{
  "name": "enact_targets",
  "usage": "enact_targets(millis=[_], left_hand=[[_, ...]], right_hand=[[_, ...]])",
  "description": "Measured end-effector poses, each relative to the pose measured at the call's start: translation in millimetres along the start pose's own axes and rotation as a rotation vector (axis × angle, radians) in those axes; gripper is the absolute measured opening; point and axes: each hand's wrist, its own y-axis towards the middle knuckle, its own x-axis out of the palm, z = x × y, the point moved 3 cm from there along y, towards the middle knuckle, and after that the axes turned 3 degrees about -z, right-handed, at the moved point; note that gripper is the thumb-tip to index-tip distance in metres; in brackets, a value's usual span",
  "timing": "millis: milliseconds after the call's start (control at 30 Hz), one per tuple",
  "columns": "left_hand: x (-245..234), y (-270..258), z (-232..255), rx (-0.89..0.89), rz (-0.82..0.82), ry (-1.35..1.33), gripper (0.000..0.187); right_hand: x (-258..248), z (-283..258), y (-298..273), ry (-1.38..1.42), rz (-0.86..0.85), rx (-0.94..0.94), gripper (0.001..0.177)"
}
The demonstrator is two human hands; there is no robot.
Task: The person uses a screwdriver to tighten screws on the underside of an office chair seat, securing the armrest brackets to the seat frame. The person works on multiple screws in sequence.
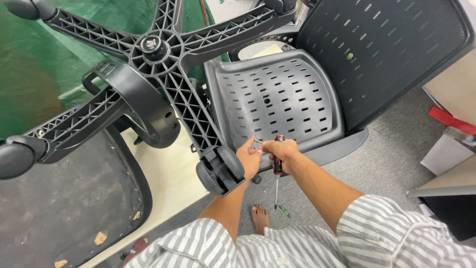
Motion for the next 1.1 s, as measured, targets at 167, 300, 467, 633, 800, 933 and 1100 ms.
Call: enact_targets(millis=[167,300,467,633,800,933,1100], left_hand=[[9.5,19.4,-13.5,-0.175,-0.059,-0.003,0.072],[3.3,22.0,-22.1,-0.238,-0.054,-0.039,0.084],[-19.1,16.1,-25.6,-0.376,0.057,0.03,0.065],[-55.0,-17.1,-35.5,-0.306,-0.04,-0.259,0.05],[-71.8,-24.3,-42.5,-0.337,-0.089,-0.107,0.045],[-82.3,-15.8,-37.5,-0.373,-0.09,0.057,0.043],[-116.4,-17.7,-36.1,-0.487,-0.087,0.115,0.043]], right_hand=[[-7.8,7.9,22.3,0.019,-0.067,0.088,0.026],[-7.4,22.2,45.6,0.124,-0.169,0.141,0.044],[-6.9,45.7,61.7,0.13,-0.136,0.223,0.046],[-0.5,64.2,56.5,0.066,-0.086,0.198,0.03],[17.2,74.0,57.8,0.269,-0.091,0.138,0.024],[44.2,74.7,66.5,0.324,-0.08,0.084,0.025],[74.6,78.1,64.0,0.358,-0.194,-0.057,0.024]])
